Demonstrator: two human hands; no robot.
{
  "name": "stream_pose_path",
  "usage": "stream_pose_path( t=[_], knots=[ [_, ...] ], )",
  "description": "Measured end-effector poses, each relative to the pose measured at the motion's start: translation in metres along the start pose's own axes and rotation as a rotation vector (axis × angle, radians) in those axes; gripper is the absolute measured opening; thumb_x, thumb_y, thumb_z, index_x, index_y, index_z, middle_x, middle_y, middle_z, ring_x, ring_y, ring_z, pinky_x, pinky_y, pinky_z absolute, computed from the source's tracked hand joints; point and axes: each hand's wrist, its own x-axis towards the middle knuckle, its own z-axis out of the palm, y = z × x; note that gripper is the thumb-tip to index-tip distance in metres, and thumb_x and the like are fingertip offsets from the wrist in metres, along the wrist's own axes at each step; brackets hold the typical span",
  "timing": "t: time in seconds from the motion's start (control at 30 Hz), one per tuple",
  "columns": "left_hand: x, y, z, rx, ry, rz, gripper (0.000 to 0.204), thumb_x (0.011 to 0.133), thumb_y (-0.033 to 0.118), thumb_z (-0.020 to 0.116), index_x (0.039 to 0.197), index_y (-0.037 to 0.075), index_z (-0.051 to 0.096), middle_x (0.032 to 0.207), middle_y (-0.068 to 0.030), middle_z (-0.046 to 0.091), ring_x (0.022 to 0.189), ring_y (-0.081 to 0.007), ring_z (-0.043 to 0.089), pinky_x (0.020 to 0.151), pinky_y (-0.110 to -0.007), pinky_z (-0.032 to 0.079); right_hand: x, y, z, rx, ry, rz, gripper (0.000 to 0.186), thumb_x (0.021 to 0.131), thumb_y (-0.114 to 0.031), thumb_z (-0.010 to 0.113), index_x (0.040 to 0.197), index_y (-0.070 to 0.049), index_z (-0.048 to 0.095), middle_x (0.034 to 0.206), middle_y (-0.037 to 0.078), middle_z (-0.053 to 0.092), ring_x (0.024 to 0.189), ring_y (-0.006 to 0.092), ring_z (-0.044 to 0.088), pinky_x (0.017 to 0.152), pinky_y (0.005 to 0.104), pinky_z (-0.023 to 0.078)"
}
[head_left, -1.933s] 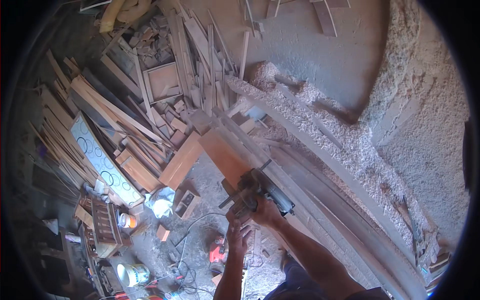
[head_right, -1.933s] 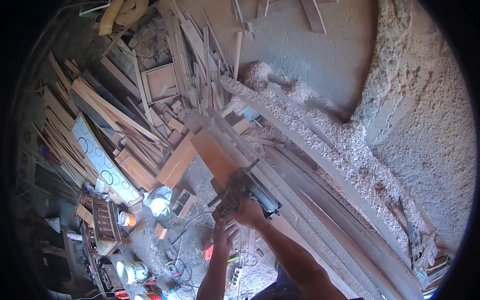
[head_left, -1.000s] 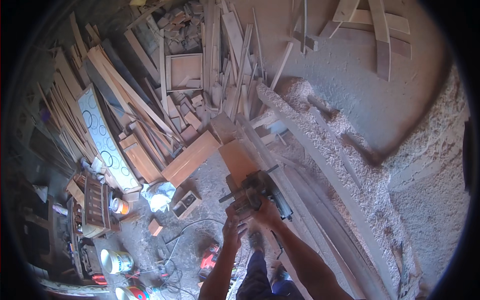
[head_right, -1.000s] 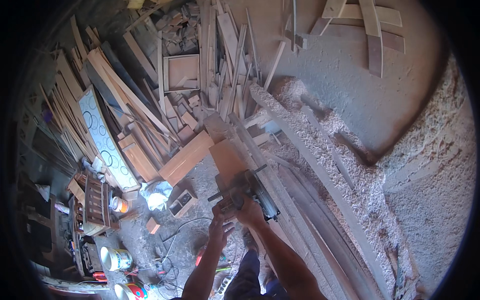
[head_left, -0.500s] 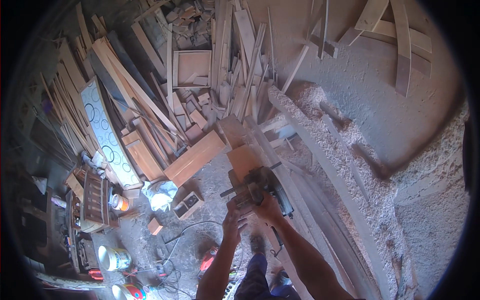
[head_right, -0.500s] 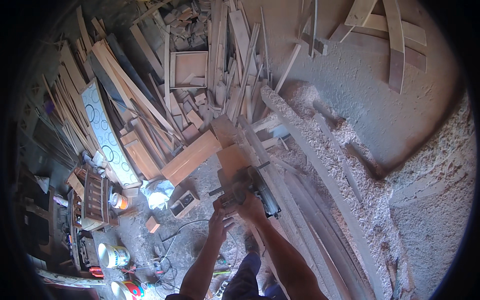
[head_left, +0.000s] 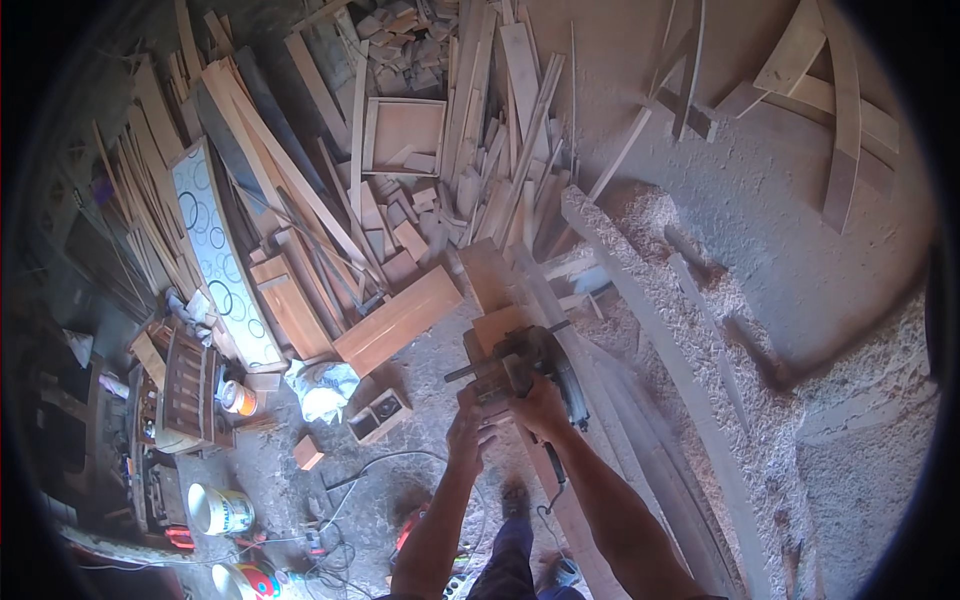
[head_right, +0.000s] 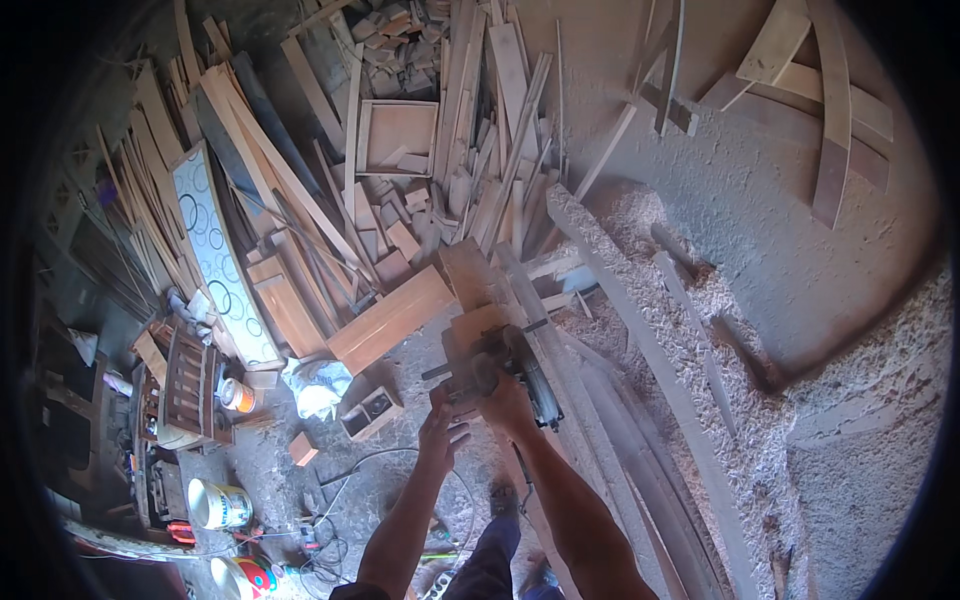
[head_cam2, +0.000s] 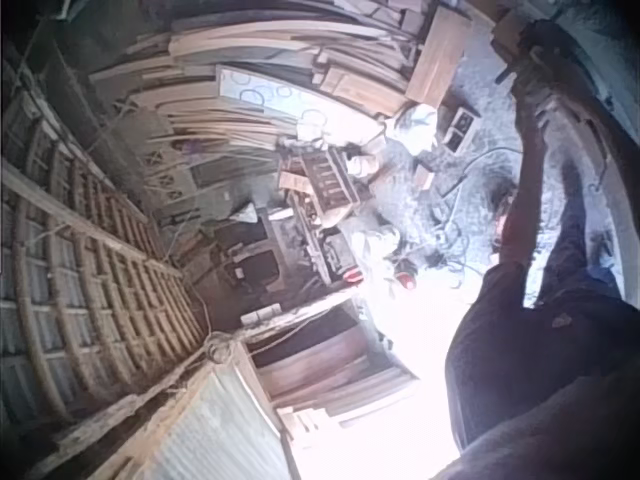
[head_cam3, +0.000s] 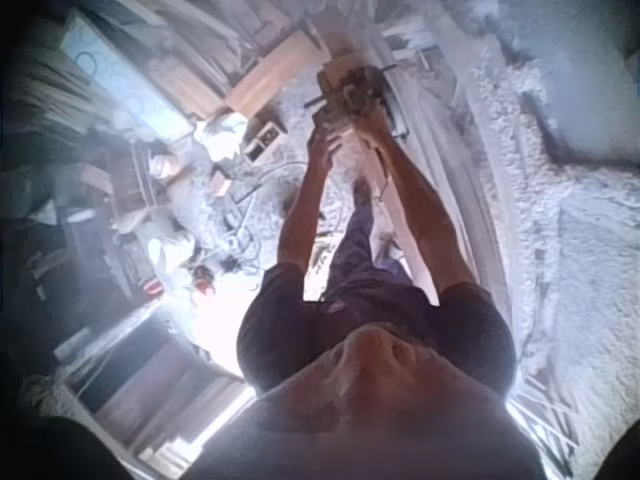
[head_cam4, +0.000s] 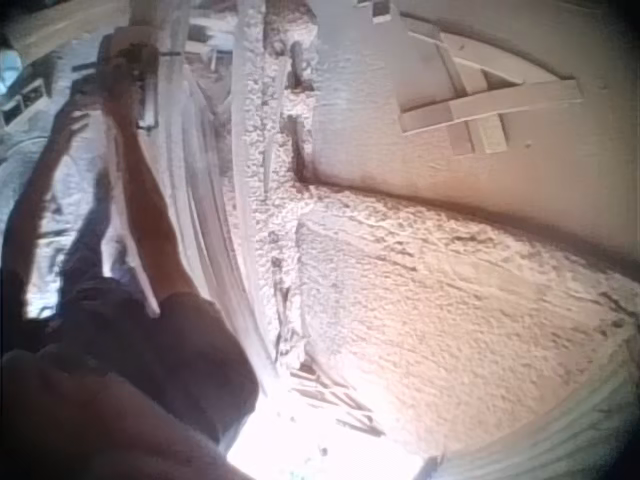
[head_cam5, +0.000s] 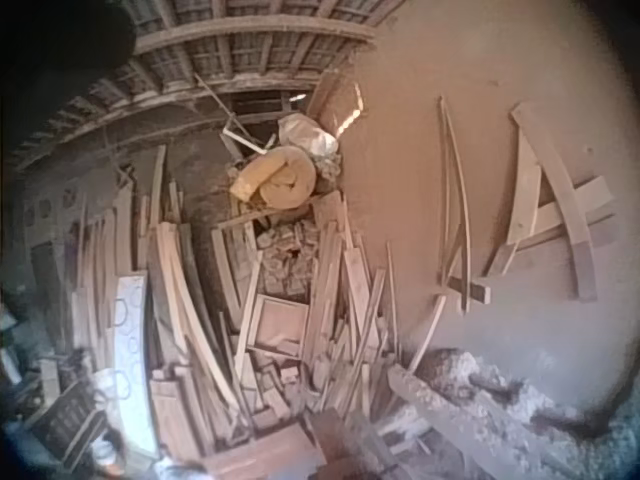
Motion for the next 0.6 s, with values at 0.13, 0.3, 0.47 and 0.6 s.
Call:
stream_pose_path(
  t=[0.13, 0.3, 0.47, 0.6],
  knots=[
    [0.016, 0.01, 0.002, -0.011, 0.009, 0.01, 0.064, 0.091, 0.051, 0.067, 0.139, 0.013, 0.047, 0.124, -0.0076, 0.055, 0.105, -0.0293, 0.056, 0.089, -0.046, 0.048, 0.015, -0.004, 0.004, 0.031, 0.023, -0.051, 0.047, 0.072, -0.019, 0.067, 0.116, -0.001, 0.064, 0.099, 0.028, 0.069, 0.099, 0.0423, 0.067, 0.087, 0.0457, 0.051],
    [0.041, 0.026, 0.005, -0.047, 0.051, 0.015, 0.061, 0.09, 0.05, 0.068, 0.136, 0.014, 0.049, 0.123, -0.0072, 0.055, 0.105, -0.0303, 0.057, 0.089, -0.048, 0.048, 0.039, -0.022, 0.009, 0.04, 0.048, -0.061, 0.046, 0.074, -0.019, 0.067, 0.116, -0.002, 0.065, 0.098, 0.027, 0.069, 0.098, 0.0413, 0.067, 0.085, 0.0446, 0.052],
    [0.068, 0.036, 0.003, -0.054, 0.035, 0.031, 0.06, 0.091, 0.048, 0.067, 0.138, 0.016, 0.049, 0.121, -0.0045, 0.057, 0.102, -0.0264, 0.059, 0.086, -0.045, 0.049, 0.073, -0.018, 0.023, 0.054, 0.068, -0.111, 0.043, 0.074, -0.02, 0.066, 0.112, -0.001, 0.066, 0.094, 0.026, 0.069, 0.095, 0.0413, 0.068, 0.083, 0.0446, 0.052],
    [0.087, 0.049, 0.005, -0.06, 0.071, 0.034, 0.058, 0.092, 0.046, 0.067, 0.139, 0.016, 0.049, 0.119, -0.003, 0.059, 0.099, -0.0232, 0.06, 0.084, -0.043, 0.049, 0.095, -0.026, 0.03, 0.013, 0.079, -0.146, 0.04, 0.074, -0.021, 0.065, 0.109, 0.001, 0.066, 0.092, 0.026, 0.069, 0.094, 0.041, 0.068, 0.081, 0.045, 0.052]
  ],
)
